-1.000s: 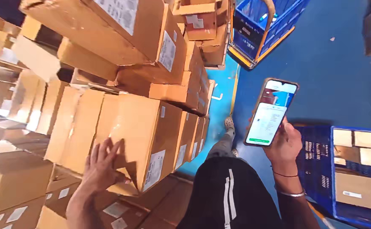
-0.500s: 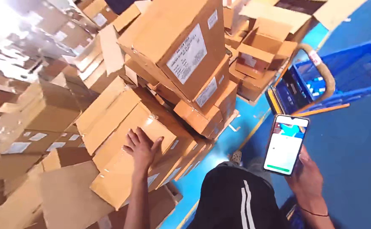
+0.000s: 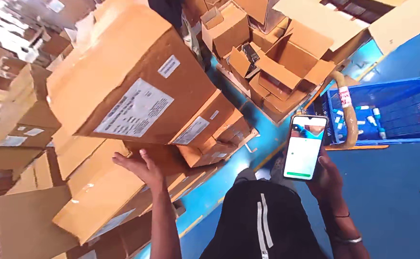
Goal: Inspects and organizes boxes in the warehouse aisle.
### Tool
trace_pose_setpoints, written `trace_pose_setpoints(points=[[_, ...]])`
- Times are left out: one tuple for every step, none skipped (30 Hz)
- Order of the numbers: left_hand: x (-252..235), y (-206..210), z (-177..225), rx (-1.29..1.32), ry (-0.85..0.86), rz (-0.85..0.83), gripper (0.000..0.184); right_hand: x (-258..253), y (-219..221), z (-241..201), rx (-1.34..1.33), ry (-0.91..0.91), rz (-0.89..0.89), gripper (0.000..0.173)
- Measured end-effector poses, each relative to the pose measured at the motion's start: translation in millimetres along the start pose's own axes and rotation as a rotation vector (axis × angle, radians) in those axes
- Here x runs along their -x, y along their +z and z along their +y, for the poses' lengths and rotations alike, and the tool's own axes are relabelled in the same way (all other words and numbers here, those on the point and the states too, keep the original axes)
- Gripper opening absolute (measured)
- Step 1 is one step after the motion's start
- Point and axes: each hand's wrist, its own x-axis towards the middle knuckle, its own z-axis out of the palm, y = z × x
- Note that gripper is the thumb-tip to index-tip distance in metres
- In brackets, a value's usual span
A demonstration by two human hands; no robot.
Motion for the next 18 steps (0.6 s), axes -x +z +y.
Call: trace_pose_setpoints(points=[[-6,5,20,0.039,0.027,0.043,0.085,-16,-13,-16,0.028,0.009,-0.003,0.081],[-12,6,37,0.062,0.061,0.090,0.084,-30,-25,-31,0.064,0.021,0.002,0.083],[-18,1,52,0.069,0.091,0.135,0.083,-42,-36,-44,0.098,0.042,0.004,0.086],[-24,-5,67,0.065,0.117,0.181,0.082,-55,-45,-57,0.131,0.055,0.027,0.086],[-33,-10,81,0.054,0.143,0.225,0.080,-69,-52,-68,0.162,0.065,0.046,0.086],[-43,-13,92,0.038,0.162,0.276,0.078,-84,-58,-77,0.177,0.067,0.053,0.085],[-52,-14,100,0.016,0.162,0.322,0.076,-99,-63,-84,0.177,0.069,0.050,0.084],[-59,-13,108,0.009,0.157,0.351,0.075,-114,-67,-88,0.174,0.072,0.042,0.084],[-65,-11,113,0.009,0.153,0.362,0.073,-129,-69,-90,0.168,0.076,0.030,0.082],[-71,-7,119,0.008,0.165,0.362,0.071,-145,-69,-90,0.159,0.080,0.014,0.079],[-77,0,125,0.017,0.181,0.345,0.070,-163,-67,-88,0.150,0.085,0.006,0.078],[-83,8,131,0.022,0.192,0.316,0.072,-181,-64,-84,0.137,0.092,-0.002,0.077],[-90,18,137,0.001,0.198,0.297,0.072,-200,-59,-79,0.120,0.106,-0.004,0.077],[-97,27,145,-0.065,0.186,0.292,0.070,-216,-53,-75,0.108,0.129,-0.006,0.078],[-103,36,149,-0.151,0.151,0.323,0.067,-232,-46,-73,0.092,0.153,-0.021,0.078],[-105,46,150,-0.213,0.119,0.378,0.059,-247,-36,-76,0.104,0.174,-0.034,0.076],[-106,55,151,-0.247,0.104,0.436,0.052,-260,-27,-79,0.126,0.194,-0.044,0.071],[-108,63,152,-0.257,0.106,0.484,0.048,-274,-19,-81,0.121,0.214,-0.064,0.068]])
